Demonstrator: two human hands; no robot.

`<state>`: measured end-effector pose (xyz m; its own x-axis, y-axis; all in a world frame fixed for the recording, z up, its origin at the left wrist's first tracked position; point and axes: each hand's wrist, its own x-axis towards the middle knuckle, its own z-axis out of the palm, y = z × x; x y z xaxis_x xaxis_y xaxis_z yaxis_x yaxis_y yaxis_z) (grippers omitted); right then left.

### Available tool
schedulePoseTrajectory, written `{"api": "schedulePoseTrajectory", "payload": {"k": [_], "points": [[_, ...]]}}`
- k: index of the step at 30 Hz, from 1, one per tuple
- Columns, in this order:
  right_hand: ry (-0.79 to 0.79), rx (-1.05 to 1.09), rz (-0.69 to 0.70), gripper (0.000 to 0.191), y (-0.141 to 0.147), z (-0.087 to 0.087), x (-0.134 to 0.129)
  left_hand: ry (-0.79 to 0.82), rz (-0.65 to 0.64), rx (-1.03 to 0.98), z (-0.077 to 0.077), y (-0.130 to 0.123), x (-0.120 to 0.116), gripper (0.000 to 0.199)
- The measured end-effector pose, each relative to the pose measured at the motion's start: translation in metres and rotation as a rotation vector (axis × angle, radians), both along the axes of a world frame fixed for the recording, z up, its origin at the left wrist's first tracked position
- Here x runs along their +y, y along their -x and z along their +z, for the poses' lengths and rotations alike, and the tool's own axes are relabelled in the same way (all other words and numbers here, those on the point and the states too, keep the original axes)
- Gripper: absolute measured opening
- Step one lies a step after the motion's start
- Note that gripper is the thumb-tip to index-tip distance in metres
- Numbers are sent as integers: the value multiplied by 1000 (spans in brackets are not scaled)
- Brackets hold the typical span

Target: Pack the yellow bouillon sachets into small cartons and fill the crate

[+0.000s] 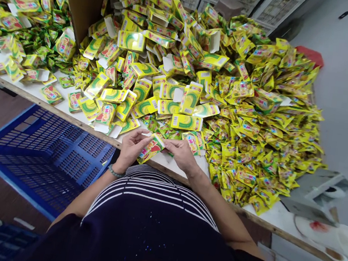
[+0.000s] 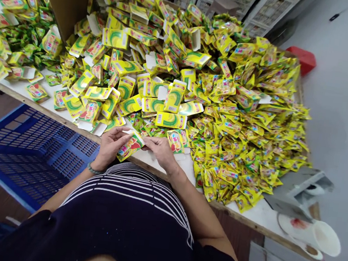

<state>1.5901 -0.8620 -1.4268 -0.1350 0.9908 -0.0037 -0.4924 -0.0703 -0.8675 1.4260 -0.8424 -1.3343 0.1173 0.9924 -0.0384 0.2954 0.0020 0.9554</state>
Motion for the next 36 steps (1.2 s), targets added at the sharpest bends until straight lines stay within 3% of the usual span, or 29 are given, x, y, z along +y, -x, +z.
{"api": "schedulePoseTrajectory", "payload": {"k": [2,6,10,16,22,30,34,36], "points": [[-55,-78,-107,42,5,4,-6,-16,30,-5,-1,-1,0,39],[-320,-358,-344,37,10,16,-17,-25,51,-2,-1,-2,-1,38],[-422,-476,-435,32,16,17,-20,-6,38,-9,0,-1,-2,38],[-172,-106,-212,31,8,15,-12,-21,-8,-13,10,-1,-3,31],[-161,-100,18,29,-18,13,1,54,-100,10,14,0,-2,32],[-95,-6,-46,37,3,11,-2,21,-37,-20,5,0,-2,34],[-198,-159,-212,33,5,11,-7,7,0,-3,4,-1,-3,37],[-262,-188,-175,32,2,11,-8,14,-3,3,4,-1,-3,38]]}}
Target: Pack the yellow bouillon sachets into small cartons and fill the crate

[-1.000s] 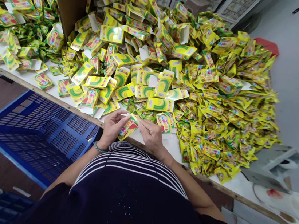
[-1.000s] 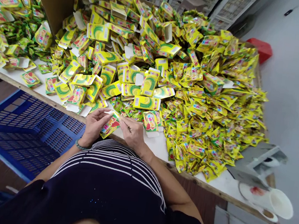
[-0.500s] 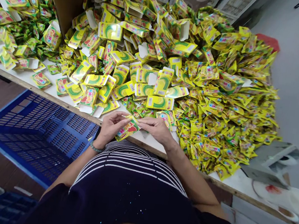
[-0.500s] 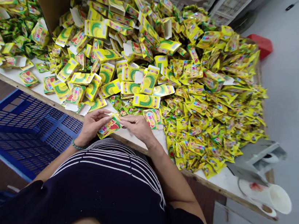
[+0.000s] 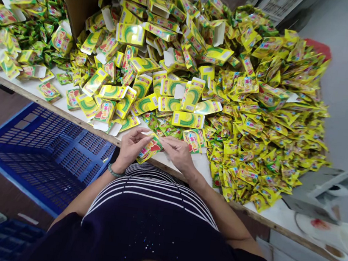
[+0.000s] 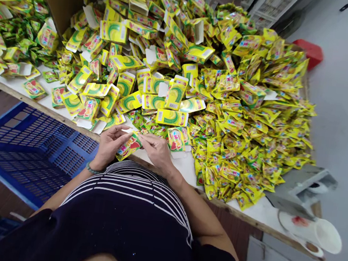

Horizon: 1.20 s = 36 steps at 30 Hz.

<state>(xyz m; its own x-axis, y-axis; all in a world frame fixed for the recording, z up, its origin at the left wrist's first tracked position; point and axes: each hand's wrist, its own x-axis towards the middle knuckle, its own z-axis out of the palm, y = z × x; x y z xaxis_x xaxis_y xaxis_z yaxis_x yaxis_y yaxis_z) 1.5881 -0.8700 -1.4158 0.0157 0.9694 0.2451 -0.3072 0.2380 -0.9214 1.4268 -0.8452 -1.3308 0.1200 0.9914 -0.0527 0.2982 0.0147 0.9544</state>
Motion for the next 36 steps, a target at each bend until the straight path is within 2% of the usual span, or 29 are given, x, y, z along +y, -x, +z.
{"api": "schedulePoseTrajectory", "payload": {"k": [2,3,6,7,10,13,17,19,22,31,36], "points": [[-52,-29,33,32,-1,0,-1,4,2,-6,-1,-1,0,39],[-72,-57,5,32,1,1,-2,1,12,-12,-1,-1,0,39],[-79,-143,-181,33,12,3,-7,-18,63,-46,-3,-3,0,38],[-59,-140,-205,34,16,4,-8,-15,77,-59,-3,-4,0,38],[55,10,-84,37,20,3,-10,20,95,-68,0,-3,0,39],[145,145,71,39,7,0,-7,40,75,-32,8,0,0,38],[198,104,251,36,-18,-1,3,53,19,-2,16,3,1,35],[215,86,298,33,-25,-1,7,66,-32,8,17,2,1,34],[221,79,293,28,-26,-3,9,83,-83,17,17,1,0,36],[274,101,291,29,-22,-6,6,155,-87,22,15,-1,0,37],[300,137,225,34,-17,-6,4,37,-43,54,8,-3,0,36]]}}
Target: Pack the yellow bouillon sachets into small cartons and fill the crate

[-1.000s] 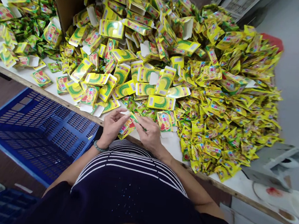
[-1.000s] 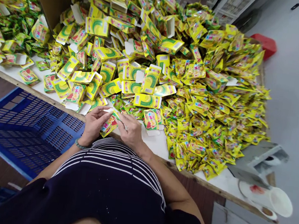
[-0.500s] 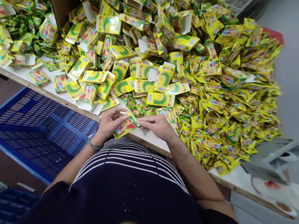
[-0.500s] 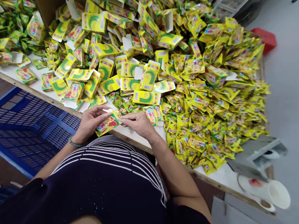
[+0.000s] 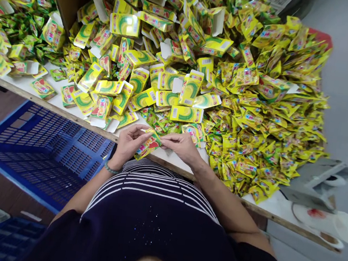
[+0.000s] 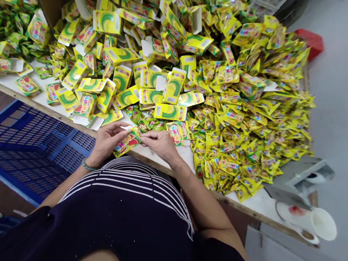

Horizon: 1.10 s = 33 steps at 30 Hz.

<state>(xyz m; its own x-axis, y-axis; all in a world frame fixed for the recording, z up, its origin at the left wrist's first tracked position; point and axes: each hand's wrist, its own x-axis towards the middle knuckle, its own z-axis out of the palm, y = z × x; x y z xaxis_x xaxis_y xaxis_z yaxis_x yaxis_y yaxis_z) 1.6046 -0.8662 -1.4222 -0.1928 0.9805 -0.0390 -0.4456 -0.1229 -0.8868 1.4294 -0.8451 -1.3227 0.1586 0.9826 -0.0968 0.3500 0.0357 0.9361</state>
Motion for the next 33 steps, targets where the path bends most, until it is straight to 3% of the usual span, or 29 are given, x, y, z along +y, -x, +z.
{"api": "schedulePoseTrajectory", "payload": {"k": [7,9,11,15,19,25,33], "points": [[-91,83,-274,35,25,16,-17,-94,168,-59,-2,-3,-4,40],[-89,131,-284,34,26,18,-18,-110,174,-77,-1,-2,-4,39],[-45,170,-217,34,22,17,-16,-126,151,-68,2,0,-4,37],[50,208,56,36,2,10,-5,-104,49,13,12,3,-4,33],[11,122,198,33,-15,9,7,-99,-21,40,17,2,-4,29],[-33,85,246,23,-21,14,13,-146,-53,74,16,4,-4,25],[111,236,207,23,-15,19,6,-86,-65,19,20,5,-5,22]]}}
